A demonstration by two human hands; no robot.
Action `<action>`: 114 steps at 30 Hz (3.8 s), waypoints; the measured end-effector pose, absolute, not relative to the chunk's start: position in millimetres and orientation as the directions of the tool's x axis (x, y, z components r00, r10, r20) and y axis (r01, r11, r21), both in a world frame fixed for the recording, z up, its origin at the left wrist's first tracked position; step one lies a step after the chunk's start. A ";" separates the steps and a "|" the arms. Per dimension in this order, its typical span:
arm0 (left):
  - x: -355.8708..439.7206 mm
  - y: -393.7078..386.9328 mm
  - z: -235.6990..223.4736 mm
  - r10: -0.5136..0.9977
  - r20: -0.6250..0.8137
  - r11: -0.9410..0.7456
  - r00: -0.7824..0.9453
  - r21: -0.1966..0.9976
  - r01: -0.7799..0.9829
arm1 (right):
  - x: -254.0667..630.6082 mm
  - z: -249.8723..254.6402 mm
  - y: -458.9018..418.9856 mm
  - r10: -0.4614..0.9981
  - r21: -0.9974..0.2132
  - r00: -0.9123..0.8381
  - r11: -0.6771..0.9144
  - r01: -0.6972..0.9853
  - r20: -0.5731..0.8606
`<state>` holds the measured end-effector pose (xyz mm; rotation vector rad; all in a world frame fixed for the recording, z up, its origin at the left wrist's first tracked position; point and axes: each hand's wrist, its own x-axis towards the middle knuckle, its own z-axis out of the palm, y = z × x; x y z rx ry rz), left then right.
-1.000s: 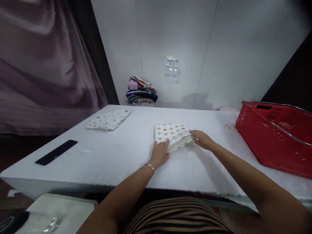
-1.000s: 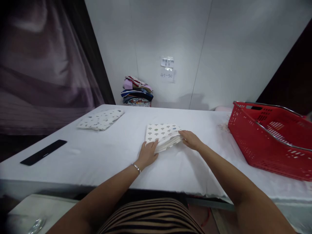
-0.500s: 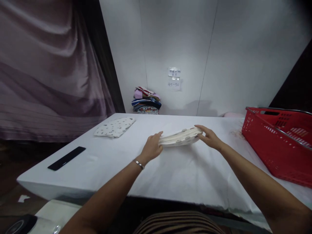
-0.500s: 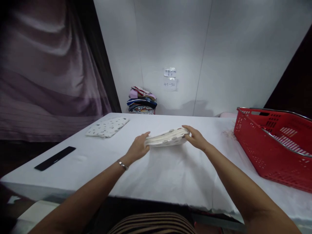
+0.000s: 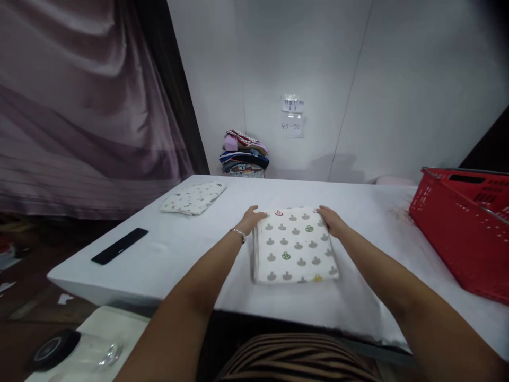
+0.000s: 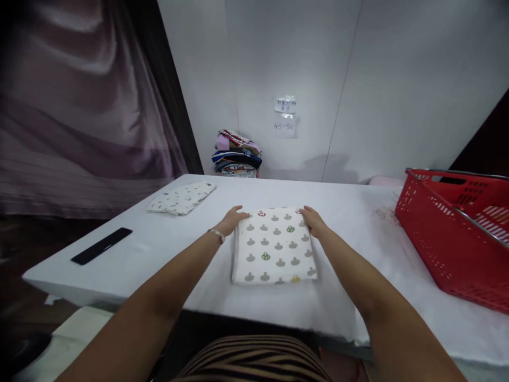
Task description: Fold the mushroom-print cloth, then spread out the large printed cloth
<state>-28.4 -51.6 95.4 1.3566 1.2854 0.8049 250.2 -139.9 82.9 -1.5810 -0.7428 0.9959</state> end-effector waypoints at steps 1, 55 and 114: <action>-25.2 -46.8 84.5 0.961 -0.214 0.163 0.177 0.951 0.264 | 247.2 70.9 -135.4 0.852 -0.963 0.456 -0.266 -0.043 -0.256; -53.3 -98.7 27.5 0.984 -0.124 0.015 0.128 0.773 0.634 | 82.7 67.0 -42.7 0.982 -0.358 -0.027 -0.042 0.933 -0.187; -52.0 -75.1 25.1 0.976 -0.197 0.122 0.095 0.848 0.515 | 82.8 61.2 -40.4 0.972 -0.625 0.033 -0.176 0.760 -0.234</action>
